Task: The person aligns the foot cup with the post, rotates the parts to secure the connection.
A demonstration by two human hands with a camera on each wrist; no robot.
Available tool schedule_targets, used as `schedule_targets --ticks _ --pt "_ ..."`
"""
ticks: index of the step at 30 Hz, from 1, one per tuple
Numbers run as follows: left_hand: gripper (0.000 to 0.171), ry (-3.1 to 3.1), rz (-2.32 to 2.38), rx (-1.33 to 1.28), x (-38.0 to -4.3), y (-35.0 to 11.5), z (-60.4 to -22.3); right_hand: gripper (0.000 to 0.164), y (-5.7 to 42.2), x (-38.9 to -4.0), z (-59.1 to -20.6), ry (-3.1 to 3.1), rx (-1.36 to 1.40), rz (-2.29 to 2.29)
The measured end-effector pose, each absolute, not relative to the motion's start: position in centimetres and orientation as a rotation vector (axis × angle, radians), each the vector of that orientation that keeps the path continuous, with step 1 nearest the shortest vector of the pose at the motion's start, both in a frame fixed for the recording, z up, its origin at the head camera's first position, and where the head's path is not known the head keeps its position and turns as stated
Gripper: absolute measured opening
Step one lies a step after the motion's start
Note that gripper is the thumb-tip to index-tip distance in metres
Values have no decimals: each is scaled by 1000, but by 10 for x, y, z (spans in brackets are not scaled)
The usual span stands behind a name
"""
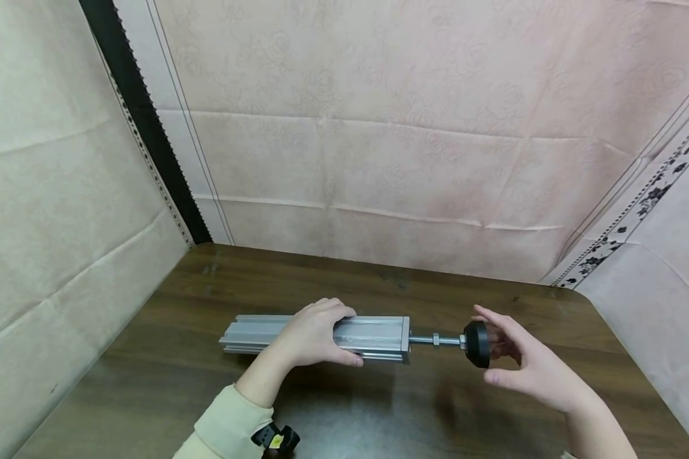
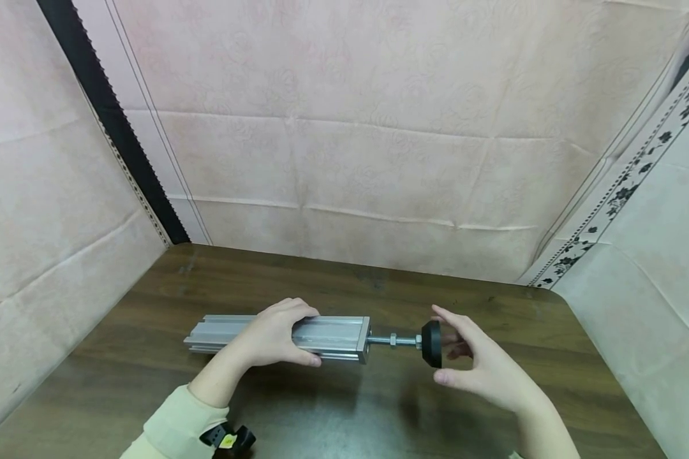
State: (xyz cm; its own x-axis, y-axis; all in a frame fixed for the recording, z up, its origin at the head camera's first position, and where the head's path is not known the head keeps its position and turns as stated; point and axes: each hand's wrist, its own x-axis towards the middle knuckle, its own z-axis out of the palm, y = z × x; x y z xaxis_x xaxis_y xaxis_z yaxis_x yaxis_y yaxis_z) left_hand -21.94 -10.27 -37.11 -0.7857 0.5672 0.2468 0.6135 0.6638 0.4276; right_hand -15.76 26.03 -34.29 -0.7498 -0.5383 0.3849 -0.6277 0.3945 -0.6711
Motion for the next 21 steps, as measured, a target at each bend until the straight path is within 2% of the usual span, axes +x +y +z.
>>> schedule_targets --ticks 3,11,17,21 --pt "74 -2778 -765 -983 -219 -103 -372 90 261 -158 -345 -2522 1131 1333" --pt "74 -2777 -767 -978 -219 -103 -372 74 258 -155 -344 -2613 932 1217" --pt "73 -2771 -770 -980 -219 -103 -372 88 258 -156 -344 -2541 1058 1289" --pt "72 -2771 -774 -980 -218 -104 -374 83 255 -156 -345 -2539 1087 1335"
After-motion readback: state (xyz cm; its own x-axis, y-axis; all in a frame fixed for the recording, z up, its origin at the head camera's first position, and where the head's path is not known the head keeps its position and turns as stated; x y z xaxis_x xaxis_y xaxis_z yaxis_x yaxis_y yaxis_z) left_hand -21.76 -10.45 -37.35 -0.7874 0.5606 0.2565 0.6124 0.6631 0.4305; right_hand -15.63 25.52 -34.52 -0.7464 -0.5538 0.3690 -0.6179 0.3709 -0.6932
